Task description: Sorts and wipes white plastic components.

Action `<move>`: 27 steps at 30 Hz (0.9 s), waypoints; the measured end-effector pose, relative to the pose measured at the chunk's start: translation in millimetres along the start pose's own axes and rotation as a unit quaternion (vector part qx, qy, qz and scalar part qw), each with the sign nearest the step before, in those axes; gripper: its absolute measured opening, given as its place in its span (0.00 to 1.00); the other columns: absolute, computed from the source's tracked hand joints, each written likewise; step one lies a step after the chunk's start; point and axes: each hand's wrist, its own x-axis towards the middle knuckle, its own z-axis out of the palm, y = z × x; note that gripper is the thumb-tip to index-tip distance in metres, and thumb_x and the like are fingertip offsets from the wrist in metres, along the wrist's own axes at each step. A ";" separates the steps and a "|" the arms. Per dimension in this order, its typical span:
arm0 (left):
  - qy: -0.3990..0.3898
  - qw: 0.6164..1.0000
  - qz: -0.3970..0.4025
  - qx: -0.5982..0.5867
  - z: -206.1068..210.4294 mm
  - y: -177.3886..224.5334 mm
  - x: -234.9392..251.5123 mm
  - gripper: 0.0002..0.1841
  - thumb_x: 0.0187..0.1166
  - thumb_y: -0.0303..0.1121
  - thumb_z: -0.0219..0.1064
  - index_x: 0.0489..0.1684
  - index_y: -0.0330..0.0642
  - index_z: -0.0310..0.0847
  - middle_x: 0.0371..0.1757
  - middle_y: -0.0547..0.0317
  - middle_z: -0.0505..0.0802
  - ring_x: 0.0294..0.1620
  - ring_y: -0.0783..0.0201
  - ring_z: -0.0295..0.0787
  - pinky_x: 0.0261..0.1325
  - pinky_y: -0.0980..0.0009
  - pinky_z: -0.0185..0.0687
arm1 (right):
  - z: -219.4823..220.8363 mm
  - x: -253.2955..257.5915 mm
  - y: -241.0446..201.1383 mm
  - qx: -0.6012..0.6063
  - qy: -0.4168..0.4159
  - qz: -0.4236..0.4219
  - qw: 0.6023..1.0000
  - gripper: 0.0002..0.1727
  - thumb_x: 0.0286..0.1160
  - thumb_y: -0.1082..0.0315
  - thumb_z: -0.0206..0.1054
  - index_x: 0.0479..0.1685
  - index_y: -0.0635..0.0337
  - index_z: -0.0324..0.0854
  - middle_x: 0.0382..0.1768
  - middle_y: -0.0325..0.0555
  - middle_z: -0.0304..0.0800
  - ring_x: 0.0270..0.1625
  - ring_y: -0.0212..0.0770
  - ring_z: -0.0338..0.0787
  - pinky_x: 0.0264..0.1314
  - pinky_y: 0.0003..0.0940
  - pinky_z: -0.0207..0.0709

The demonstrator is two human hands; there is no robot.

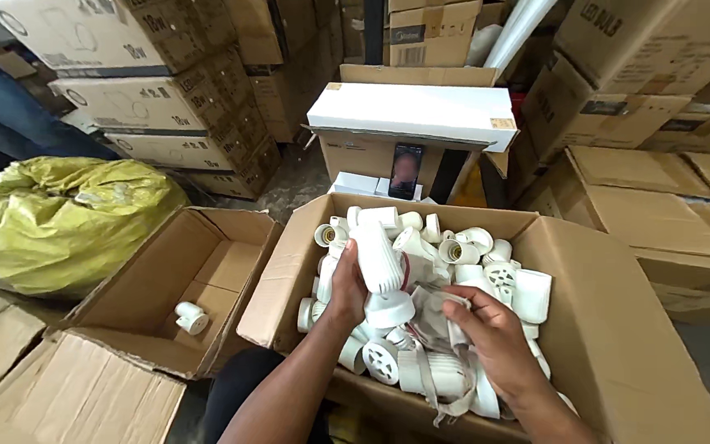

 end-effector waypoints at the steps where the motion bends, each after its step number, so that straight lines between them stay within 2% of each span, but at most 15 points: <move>1: -0.014 1.000 -0.009 -0.008 -2.0 -2.4 0.0 0.33 0.81 0.60 0.53 0.65 0.36 0.74 0.48 0.50 0.94 0.49 0.59 0.94 0.54 0.57 0.91 | -2.9 1.0 -1.6 0.011 0.002 -0.009 1.000 0.12 0.75 0.69 0.68 0.53 0.63 0.88 0.36 0.40 0.92 0.34 0.30 0.89 0.36 0.24 0.84; 3: -0.054 0.998 -0.022 -0.033 -5.1 -8.4 1.7 0.33 0.79 0.59 0.57 0.64 0.34 0.75 0.49 0.45 0.93 0.50 0.55 0.93 0.56 0.56 0.90 | -5.7 1.7 -2.1 0.004 0.006 -0.064 0.998 0.10 0.77 0.69 0.66 0.49 0.62 0.89 0.38 0.39 0.91 0.34 0.29 0.87 0.35 0.22 0.81; 5: -0.075 0.996 -0.034 -0.041 -2.6 -13.6 -1.1 0.31 0.79 0.55 0.59 0.63 0.32 0.75 0.50 0.43 0.93 0.52 0.55 0.93 0.59 0.57 0.89 | -5.8 0.3 -4.9 -0.019 0.000 -0.133 0.991 0.10 0.78 0.68 0.67 0.50 0.62 0.90 0.44 0.39 0.92 0.41 0.29 0.89 0.41 0.22 0.84; 8: -0.088 0.995 -0.048 0.020 5.7 -17.0 -11.3 0.24 0.78 0.52 0.63 0.55 0.38 0.83 0.47 0.55 0.96 0.50 0.64 0.94 0.60 0.63 0.89 | 4.2 -3.8 -15.8 -0.030 0.003 -0.178 0.984 0.10 0.74 0.69 0.73 0.49 0.64 0.89 0.40 0.39 0.94 0.38 0.29 0.92 0.40 0.23 0.88; 9: -0.096 0.993 -0.048 0.044 8.4 -17.9 -14.4 0.23 0.77 0.54 0.66 0.51 0.41 0.85 0.44 0.59 0.96 0.48 0.67 0.94 0.58 0.65 0.90 | 8.1 -4.2 -16.7 -0.043 0.005 -0.190 0.981 0.09 0.72 0.70 0.74 0.47 0.64 0.89 0.39 0.39 0.94 0.37 0.28 0.91 0.39 0.22 0.87; 12: -0.141 0.983 -0.026 0.111 12.0 -22.1 -19.2 0.26 0.77 0.59 0.66 0.48 0.43 0.87 0.41 0.63 0.96 0.44 0.70 0.94 0.54 0.67 0.90 | 15.6 -2.2 -12.6 -0.120 0.015 -0.222 0.967 0.07 0.74 0.67 0.73 0.43 0.62 0.91 0.41 0.40 0.90 0.41 0.27 0.87 0.40 0.18 0.83; 14: -0.184 0.965 0.011 0.185 11.5 -24.3 -20.6 0.28 0.81 0.61 0.62 0.49 0.41 0.87 0.41 0.65 0.95 0.43 0.72 0.93 0.51 0.68 0.91 | 18.1 3.6 -11.5 -0.131 0.054 -0.226 0.964 0.08 0.73 0.66 0.74 0.42 0.61 0.91 0.40 0.41 0.90 0.40 0.26 0.87 0.38 0.17 0.82; 16: -0.209 0.948 0.031 0.240 13.6 -27.0 -23.0 0.28 0.85 0.57 0.59 0.49 0.36 0.86 0.41 0.64 0.94 0.42 0.72 0.92 0.50 0.69 0.91 | 15.5 11.8 -14.7 -0.122 0.086 -0.212 0.966 0.08 0.72 0.66 0.75 0.41 0.62 0.91 0.40 0.42 0.90 0.39 0.28 0.88 0.38 0.19 0.83; 18: -0.190 0.942 0.042 0.274 17.7 -26.2 -24.8 0.25 0.85 0.53 0.61 0.49 0.33 0.84 0.41 0.62 0.94 0.42 0.73 0.92 0.49 0.70 0.91 | 14.4 12.2 -14.7 -0.124 0.096 -0.187 0.970 0.08 0.73 0.66 0.75 0.40 0.61 0.92 0.38 0.41 0.91 0.38 0.29 0.89 0.38 0.21 0.84; 21: -0.143 0.943 0.048 0.298 20.4 -23.9 -22.3 0.22 0.84 0.48 0.64 0.50 0.33 0.85 0.41 0.61 0.95 0.42 0.72 0.93 0.50 0.70 0.91 | 15.3 5.9 -13.3 -0.124 0.058 -0.172 0.976 0.08 0.76 0.65 0.72 0.42 0.60 0.92 0.39 0.40 0.91 0.39 0.28 0.88 0.39 0.20 0.83; 24: -0.142 0.944 0.055 0.293 20.8 -27.2 -22.3 0.21 0.83 0.46 0.66 0.50 0.32 0.84 0.42 0.59 0.94 0.42 0.71 0.93 0.49 0.71 0.91 | 14.9 5.7 -18.3 -0.085 0.041 -0.165 0.982 0.08 0.78 0.68 0.70 0.44 0.63 0.91 0.37 0.41 0.92 0.35 0.29 0.88 0.36 0.20 0.83; 27: -0.144 0.942 0.052 0.298 20.7 -30.0 -23.7 0.21 0.82 0.46 0.67 0.51 0.32 0.84 0.43 0.58 0.95 0.43 0.70 0.93 0.50 0.70 0.91 | 15.4 8.9 -17.0 -0.064 0.070 -0.151 0.984 0.06 0.74 0.72 0.71 0.43 0.65 0.88 0.33 0.41 0.92 0.31 0.29 0.88 0.34 0.21 0.83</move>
